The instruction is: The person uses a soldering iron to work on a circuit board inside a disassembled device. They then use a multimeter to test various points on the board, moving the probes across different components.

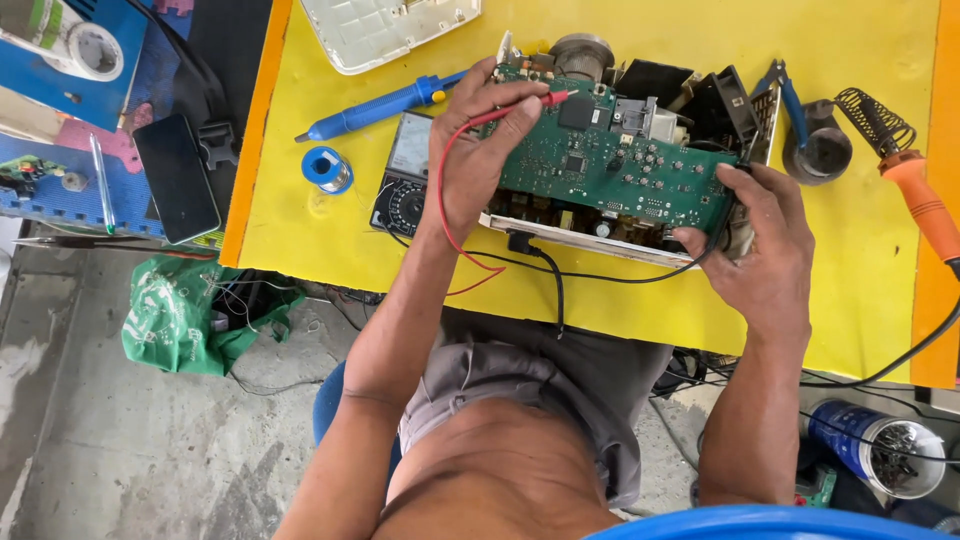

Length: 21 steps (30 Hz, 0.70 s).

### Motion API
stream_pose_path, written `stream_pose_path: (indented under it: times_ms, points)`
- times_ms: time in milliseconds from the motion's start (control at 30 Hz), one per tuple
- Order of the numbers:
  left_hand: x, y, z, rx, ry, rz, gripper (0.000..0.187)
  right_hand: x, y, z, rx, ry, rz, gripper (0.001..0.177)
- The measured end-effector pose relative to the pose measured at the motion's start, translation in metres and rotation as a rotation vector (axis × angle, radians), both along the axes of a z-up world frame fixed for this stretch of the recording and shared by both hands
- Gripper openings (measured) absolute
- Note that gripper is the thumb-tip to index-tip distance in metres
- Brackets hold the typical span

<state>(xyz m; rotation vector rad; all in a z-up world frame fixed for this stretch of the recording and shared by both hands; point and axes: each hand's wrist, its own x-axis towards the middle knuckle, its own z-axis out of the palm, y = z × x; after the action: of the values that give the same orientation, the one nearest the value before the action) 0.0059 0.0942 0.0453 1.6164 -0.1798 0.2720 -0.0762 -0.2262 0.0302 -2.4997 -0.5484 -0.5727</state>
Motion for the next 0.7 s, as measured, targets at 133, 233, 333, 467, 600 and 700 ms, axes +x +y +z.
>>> stream_pose_path:
  times_ms: [133, 233, 333, 467, 600, 700]
  points:
    - [0.010, 0.000, 0.007, -0.283, 0.017, -0.040, 0.017, 0.005, 0.002, -0.006, 0.162, -0.027, 0.028, 0.055]
    - [0.013, -0.001, 0.010, -0.471, 0.003, -0.013, 0.020, 0.009, 0.007, -0.012, 0.276, -0.033, 0.043, 0.049]
    - [0.017, -0.005, 0.006, -0.520, -0.019, 0.066, 0.024, 0.011, 0.011, -0.014, 0.414, 0.014, 0.041, 0.046]
    - [0.017, -0.006, -0.005, -0.861, 0.019, 0.015, 0.020, 0.012, 0.001, -0.016, 0.562, 0.192, -0.069, 0.036]
    - [0.000, -0.005, 0.005, -0.586, 0.005, 0.126, 0.020, 0.017, -0.001, -0.008, 0.552, 0.229, -0.082, 0.031]
    - [-0.010, -0.002, 0.006, -0.332, -0.055, 0.168, 0.023, 0.022, -0.007, -0.008, 0.650, 0.292, -0.072, 0.042]
